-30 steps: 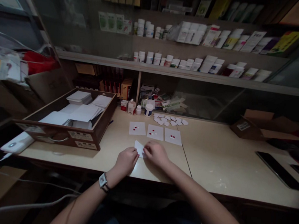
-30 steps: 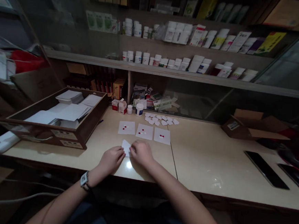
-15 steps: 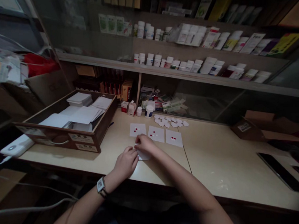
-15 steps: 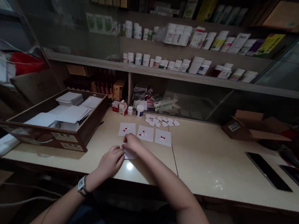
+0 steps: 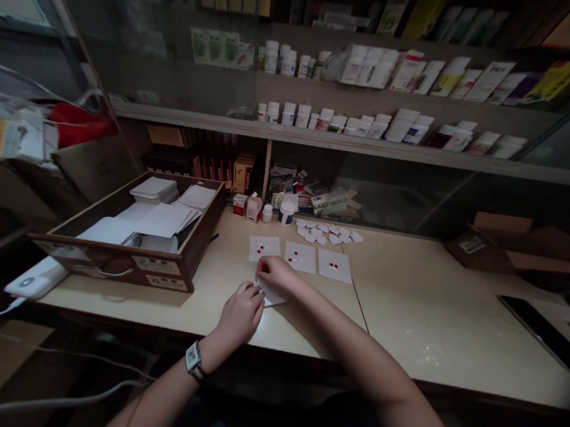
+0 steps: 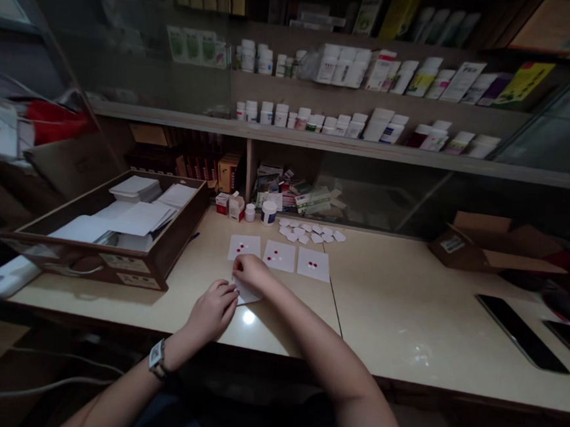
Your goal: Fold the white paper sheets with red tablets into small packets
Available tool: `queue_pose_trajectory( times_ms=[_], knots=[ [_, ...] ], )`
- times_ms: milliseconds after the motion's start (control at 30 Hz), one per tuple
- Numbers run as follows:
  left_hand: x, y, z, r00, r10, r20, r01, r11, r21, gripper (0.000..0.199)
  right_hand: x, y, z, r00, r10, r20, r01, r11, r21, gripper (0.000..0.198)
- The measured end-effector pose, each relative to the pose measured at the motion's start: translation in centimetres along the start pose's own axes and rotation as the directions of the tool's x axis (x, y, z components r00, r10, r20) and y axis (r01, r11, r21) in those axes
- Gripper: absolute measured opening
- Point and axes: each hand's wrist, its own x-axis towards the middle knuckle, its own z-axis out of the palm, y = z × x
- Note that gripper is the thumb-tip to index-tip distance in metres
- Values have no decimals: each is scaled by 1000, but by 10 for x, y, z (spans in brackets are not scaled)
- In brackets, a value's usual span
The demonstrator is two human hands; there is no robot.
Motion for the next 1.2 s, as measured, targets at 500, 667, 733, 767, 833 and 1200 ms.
queue_pose_trajectory(
  times_ms=[500, 667, 733, 767, 833, 1200],
  knots=[
    [-3, 3, -5, 1000, -22, -17, 23, 998, 59, 18, -16, 23, 15, 973, -221, -72, 230, 959, 168, 7],
    [-4, 4, -7, 999, -44, 5, 44, 997, 60, 15, -35, 23, 13, 913, -377, -157, 383, 924, 12, 9],
    [-5, 4, -7, 998, -56, 17, 55, 996, 71, 14, -43, 22, 16, 895, -411, -175, 401, 912, -90, 9],
    [-5, 4, -6, 998, -65, 19, 64, 995, 79, 13, -47, 22, 18, 887, -425, -181, 406, 904, -134, 10],
    [-5, 5, -5, 997, -79, 16, 77, 993, 91, 14, -53, 22, 23, 872, -447, -197, 411, 890, -198, 11],
    [-7, 4, -6, 988, -150, -26, 151, 988, 38, 13, -67, 26, 35, 845, -475, -246, 401, 867, -298, 11]
  ],
)
